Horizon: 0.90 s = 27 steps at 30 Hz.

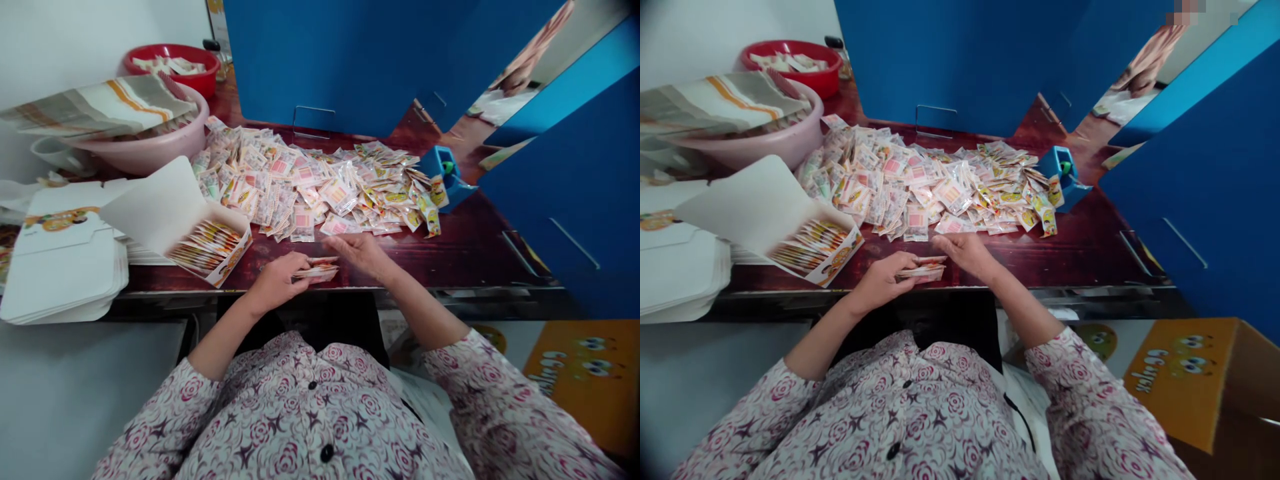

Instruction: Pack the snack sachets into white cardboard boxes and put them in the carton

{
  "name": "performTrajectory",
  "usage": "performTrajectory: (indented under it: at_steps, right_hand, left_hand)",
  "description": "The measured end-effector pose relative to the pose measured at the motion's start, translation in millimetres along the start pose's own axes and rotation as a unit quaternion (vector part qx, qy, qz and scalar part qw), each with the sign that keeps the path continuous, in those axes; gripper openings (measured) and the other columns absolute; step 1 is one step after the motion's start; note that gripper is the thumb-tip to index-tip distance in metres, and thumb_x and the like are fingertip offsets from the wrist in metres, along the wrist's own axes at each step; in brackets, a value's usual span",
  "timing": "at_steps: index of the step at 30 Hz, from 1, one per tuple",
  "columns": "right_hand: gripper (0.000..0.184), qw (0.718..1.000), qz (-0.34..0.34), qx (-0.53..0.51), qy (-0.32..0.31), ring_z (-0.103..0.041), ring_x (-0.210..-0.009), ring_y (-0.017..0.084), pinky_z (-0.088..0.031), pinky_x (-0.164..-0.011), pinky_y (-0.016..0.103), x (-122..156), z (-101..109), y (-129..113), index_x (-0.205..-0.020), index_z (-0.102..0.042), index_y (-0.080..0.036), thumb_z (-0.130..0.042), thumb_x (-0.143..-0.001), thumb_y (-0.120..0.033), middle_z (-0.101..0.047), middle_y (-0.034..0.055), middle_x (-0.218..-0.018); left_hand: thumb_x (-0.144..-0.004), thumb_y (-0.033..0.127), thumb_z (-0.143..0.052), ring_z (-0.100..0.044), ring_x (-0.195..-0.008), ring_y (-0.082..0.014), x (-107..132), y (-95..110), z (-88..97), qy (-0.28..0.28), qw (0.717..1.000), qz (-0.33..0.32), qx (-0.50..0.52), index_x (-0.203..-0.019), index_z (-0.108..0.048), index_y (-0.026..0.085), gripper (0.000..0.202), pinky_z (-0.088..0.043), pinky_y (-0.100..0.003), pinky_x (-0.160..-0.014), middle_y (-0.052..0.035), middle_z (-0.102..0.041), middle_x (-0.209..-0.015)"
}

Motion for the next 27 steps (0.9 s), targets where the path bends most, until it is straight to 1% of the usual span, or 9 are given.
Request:
performTrajectory:
  at_steps: [3, 5, 7, 11, 14, 17, 22, 25, 27]
  right_hand:
    - [0.035, 0.971, -0.043, 0.22, 0.086, -0.066, -0.11, 0.028, -0.049, -0.095, 0.038, -10.4, 10.4, 17.6, -0.119, -0.071, -0.013, -0.051, -0.098, -0.035, -0.074, 0.0147, -0.114]
    - [0.043, 0.947, -0.065, 0.304, 0.082, -0.062, -0.116, 0.031, -0.046, -0.099, 0.039, -16.1, 11.2, 23.6, -0.133, -0.062, -0.01, -0.056, -0.096, -0.03, -0.069, 0.0189, -0.123]
    - [0.044, 0.941, -0.081, 0.324, 0.062, -0.061, -0.116, 0.03, -0.046, -0.099, 0.038, -19.6, 9.6, 25.5, -0.135, -0.06, -0.011, -0.056, -0.095, -0.031, -0.068, 0.0189, -0.125]
    - [0.028, 0.952, -0.101, 0.285, 0.037, -0.064, -0.104, 0.026, -0.047, -0.092, 0.034, -22.6, 7.9, 27.8, -0.11, -0.073, -0.015, -0.059, -0.093, -0.033, -0.072, 0.0142, -0.111]
    - [0.022, 0.967, -0.07, 0.24, 0.051, -0.065, -0.1, 0.026, -0.049, -0.088, 0.036, -21.6, 7.9, 30.3, -0.102, -0.073, -0.015, -0.065, -0.087, -0.03, -0.072, 0.0131, -0.109]
    - [0.022, 0.978, -0.074, 0.186, 0.051, -0.066, -0.09, 0.025, -0.049, -0.081, 0.035, -15.9, 9.6, 34.8, -0.103, -0.07, -0.019, -0.067, -0.084, -0.029, -0.074, 0.0097, -0.101]
    - [0.04, 0.982, -0.115, 0.11, 0.104, -0.063, -0.074, 0.021, -0.048, -0.069, 0.033, -1.9, 27.4, 36.1, -0.116, -0.067, -0.018, -0.07, -0.079, -0.031, -0.073, 0.007, -0.089]
    - [0.036, 0.992, -0.071, 0.004, 0.101, -0.062, -0.073, 0.018, -0.05, -0.071, 0.032, 2.2, 25.4, 23.2, -0.111, -0.07, -0.018, -0.07, -0.079, -0.035, -0.074, 0.0057, -0.094]
    - [0.035, 0.994, -0.035, -0.069, 0.083, -0.065, -0.081, 0.018, -0.053, -0.077, 0.033, 2.7, 13.1, 10.5, -0.111, -0.071, -0.019, -0.068, -0.081, -0.037, -0.074, 0.0056, -0.104]
  left_hand:
    - [-0.089, 0.027, -0.063, -0.071, -0.097, -0.0194, 0.9, 1.3, 1.4, 0.016, 0.999, 0.031, 0.0, -0.11, -0.065, 0.023, 0.021, -0.058, -0.037, -0.089, -0.0057, -0.073, -0.105]
    - [-0.088, 0.03, -0.065, -0.071, -0.103, -0.0215, 1.1, 0.2, 2.4, 0.031, 0.998, 0.056, -0.003, -0.13, -0.057, 0.024, 0.043, -0.057, -0.038, -0.093, -0.0073, -0.073, -0.113]
    - [-0.086, 0.033, -0.068, -0.07, -0.106, -0.0233, 0.7, -2.1, 2.9, 0.035, 0.996, 0.077, -0.008, -0.142, -0.048, 0.024, 0.06, -0.057, -0.04, -0.094, -0.0089, -0.072, -0.118]
    - [-0.088, 0.033, -0.067, -0.07, -0.1, -0.0214, -1.4, -2.2, 3.3, 0.015, 0.998, 0.049, -0.028, -0.119, -0.065, 0.022, 0.033, -0.057, -0.038, -0.09, -0.0074, -0.074, -0.108]
    - [-0.089, 0.031, -0.066, -0.069, -0.093, -0.02, -2.0, -0.1, 4.5, 0.016, 0.999, 0.027, -0.041, -0.106, -0.069, 0.021, 0.02, -0.056, -0.037, -0.086, -0.0063, -0.074, -0.099]
    - [-0.088, 0.029, -0.067, -0.068, -0.093, -0.0199, -1.8, 0.6, 4.9, 0.024, 0.998, 0.021, -0.05, -0.105, -0.07, 0.021, 0.019, -0.055, -0.036, -0.086, -0.006, -0.074, -0.099]
    - [-0.087, 0.031, -0.07, -0.068, -0.092, -0.0201, -1.6, -0.1, 4.9, 0.022, 0.999, 0.019, -0.045, -0.104, -0.07, 0.021, 0.02, -0.055, -0.038, -0.086, -0.0062, -0.074, -0.098]
    - [-0.088, 0.032, -0.069, -0.068, -0.094, -0.0204, -1.7, -1.1, 4.1, 0.012, 0.999, 0.018, -0.038, -0.105, -0.07, 0.021, 0.02, -0.055, -0.039, -0.089, -0.0067, -0.074, -0.098]
    - [-0.088, 0.029, -0.069, -0.067, -0.1, -0.0208, -1.7, -2.3, 3.2, 0.016, 0.999, 0.004, -0.037, -0.105, -0.07, 0.022, 0.018, -0.055, -0.041, -0.093, -0.0078, -0.072, -0.105]
Point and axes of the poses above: each hand's wrist, its own x-axis away from the middle knuckle, its own z-axis out of the back of the hand, y = z × x, the point moved 3 cm from there along -x, towards the middle knuckle
